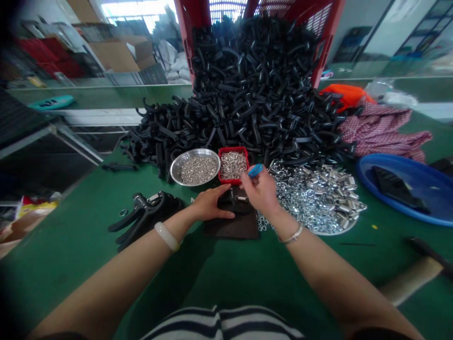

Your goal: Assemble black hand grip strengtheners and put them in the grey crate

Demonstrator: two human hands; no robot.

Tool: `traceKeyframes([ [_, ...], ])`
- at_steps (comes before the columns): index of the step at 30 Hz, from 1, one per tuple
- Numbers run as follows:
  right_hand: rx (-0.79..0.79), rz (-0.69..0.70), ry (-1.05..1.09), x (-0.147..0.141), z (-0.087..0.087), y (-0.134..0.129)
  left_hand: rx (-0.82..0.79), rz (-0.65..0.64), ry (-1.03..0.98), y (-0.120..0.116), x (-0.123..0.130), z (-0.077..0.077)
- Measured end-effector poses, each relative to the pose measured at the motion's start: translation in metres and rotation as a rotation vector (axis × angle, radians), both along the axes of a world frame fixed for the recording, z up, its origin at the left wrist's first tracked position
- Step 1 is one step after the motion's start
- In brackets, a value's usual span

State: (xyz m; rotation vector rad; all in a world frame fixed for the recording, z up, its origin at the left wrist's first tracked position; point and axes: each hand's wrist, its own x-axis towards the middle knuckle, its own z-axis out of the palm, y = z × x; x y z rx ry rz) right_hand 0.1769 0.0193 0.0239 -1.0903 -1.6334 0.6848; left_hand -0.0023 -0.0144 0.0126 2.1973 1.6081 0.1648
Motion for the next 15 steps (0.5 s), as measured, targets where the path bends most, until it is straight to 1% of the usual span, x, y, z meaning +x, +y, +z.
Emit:
traceKeyframes([
  [3, -0.075, 0.077, -0.007, 0.004, -0.012, -0.025, -0.004, -0.002, -0.008, 0.000, -0.001, -0.001],
  [5, -0.088, 0.098, -0.060, 0.006, -0.018, -0.032, -0.010, 0.003, -0.018, 0.000, -0.001, -0.002],
  [7, -0.084, 0.073, -0.043, 0.007, -0.022, -0.033, -0.016, 0.010, -0.024, 0.000, -0.001, -0.002],
  [9, -0.088, 0.055, 0.024, 0.007, -0.025, -0.031, -0.021, 0.011, -0.027, 0.000, -0.001, -0.002],
  [12, -0.116, 0.078, 0.114, 0.004, -0.028, -0.027, -0.023, 0.011, -0.026, 0.000, -0.001, -0.001],
  [15, -0.122, 0.069, 0.092, 0.002, -0.027, -0.028, -0.020, 0.015, -0.024, 0.000, -0.001, -0.001],
])
